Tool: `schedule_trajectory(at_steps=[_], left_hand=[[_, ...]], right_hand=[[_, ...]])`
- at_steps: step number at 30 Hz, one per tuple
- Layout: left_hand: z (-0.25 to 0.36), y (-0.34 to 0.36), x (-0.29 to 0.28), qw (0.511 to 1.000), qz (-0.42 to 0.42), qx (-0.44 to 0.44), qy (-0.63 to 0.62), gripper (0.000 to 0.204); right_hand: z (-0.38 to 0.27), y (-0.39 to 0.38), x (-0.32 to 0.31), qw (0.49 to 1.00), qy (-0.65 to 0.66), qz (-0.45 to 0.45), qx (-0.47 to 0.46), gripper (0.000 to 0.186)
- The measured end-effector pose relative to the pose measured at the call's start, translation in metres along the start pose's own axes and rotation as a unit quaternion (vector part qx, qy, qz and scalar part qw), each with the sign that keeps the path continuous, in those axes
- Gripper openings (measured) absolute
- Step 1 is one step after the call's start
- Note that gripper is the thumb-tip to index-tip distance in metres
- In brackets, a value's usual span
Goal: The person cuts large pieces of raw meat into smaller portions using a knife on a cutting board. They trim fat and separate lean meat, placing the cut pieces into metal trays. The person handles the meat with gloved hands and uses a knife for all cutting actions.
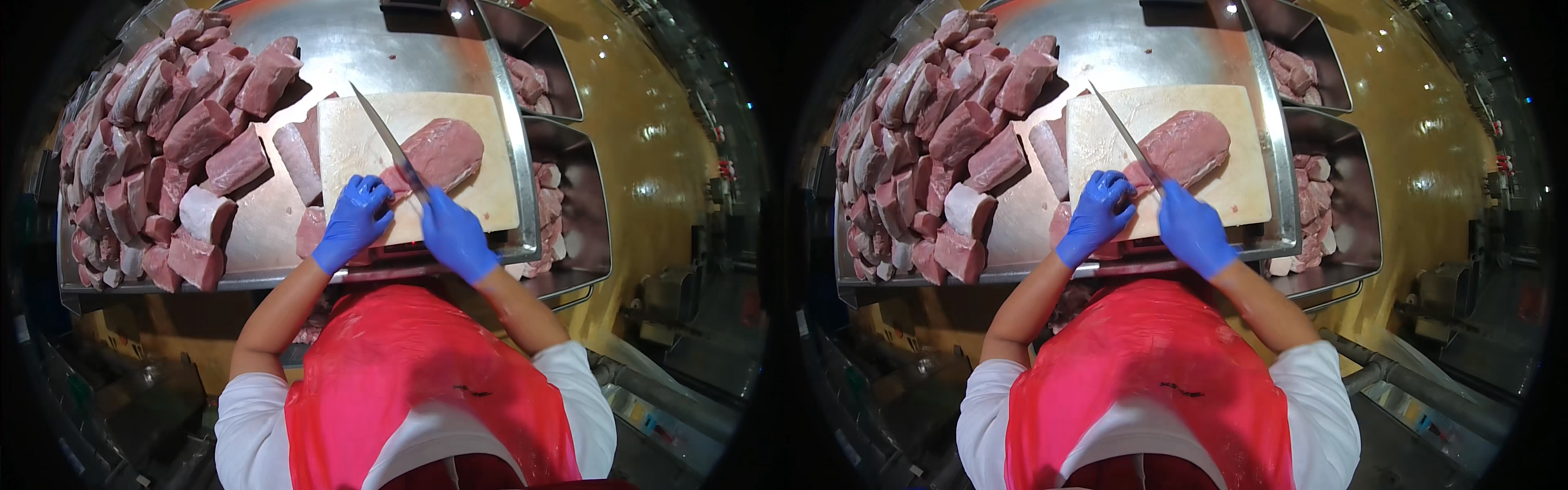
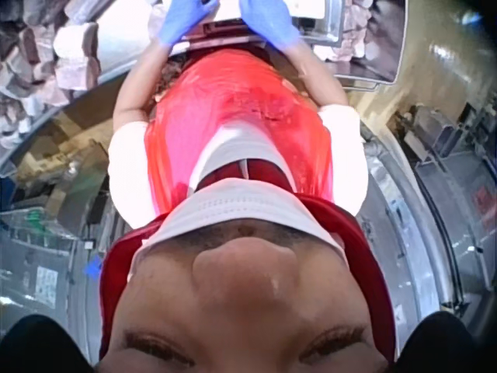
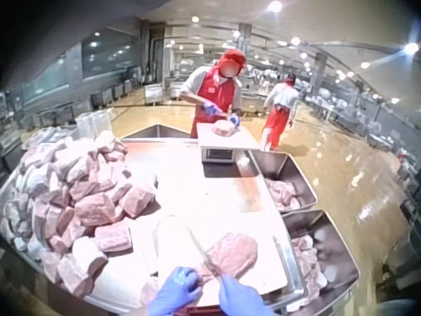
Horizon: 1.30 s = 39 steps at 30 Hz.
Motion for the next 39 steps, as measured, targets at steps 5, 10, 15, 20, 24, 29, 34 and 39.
schedule_trajectory(at_steps=[5,10,15,20,24,29,34,39], left_hand=[[-0.002,0.013,0.009,0.999,-0.027,-0.025,0.026,0.021],[-0.048,0.042,-0.023,0.990,0.079,-0.073,0.089,0.014],[-0.047,0.000,-0.081,0.929,0.216,-0.204,-0.221,0.005],[0.077,-0.142,-0.126,0.877,0.416,-0.239,0.028,0.004],[0.056,-0.304,-0.030,0.841,0.174,-0.495,0.137,0.025],[0.062,-0.157,-0.029,0.887,0.292,-0.358,-0.028,0.031],[0.006,0.027,0.021,0.935,0.203,-0.202,-0.209,0.047],[-0.006,0.100,0.130,0.859,0.170,-0.220,-0.429,0.062]], right_hand=[[0.005,0.016,0.012,0.990,-0.094,-0.100,0.021,0.024],[0.045,-0.094,-0.039,0.972,-0.142,-0.175,0.066,0.023],[0.089,-0.103,-0.080,0.988,-0.044,-0.146,0.011,0.016],[0.123,-0.053,-0.070,0.970,0.205,-0.058,0.115,0.016],[0.120,-0.002,-0.075,0.916,0.352,-0.094,0.167,0.021],[0.154,0.075,-0.076,0.930,0.359,-0.025,0.072,0.021],[0.135,0.089,-0.027,0.941,0.321,0.036,0.099,0.027],[0.150,0.071,-0.018,0.892,0.420,0.100,0.136,0.029]])
Point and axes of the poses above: each hand's wrist, its own y-axis towards the middle knuckle, its own x-axis out of the palm, z = x × y, the point moved 3 cm from there along y, towards the middle knuckle, and after that the axes turned 3 degrees about x, right-handed, at the moved point
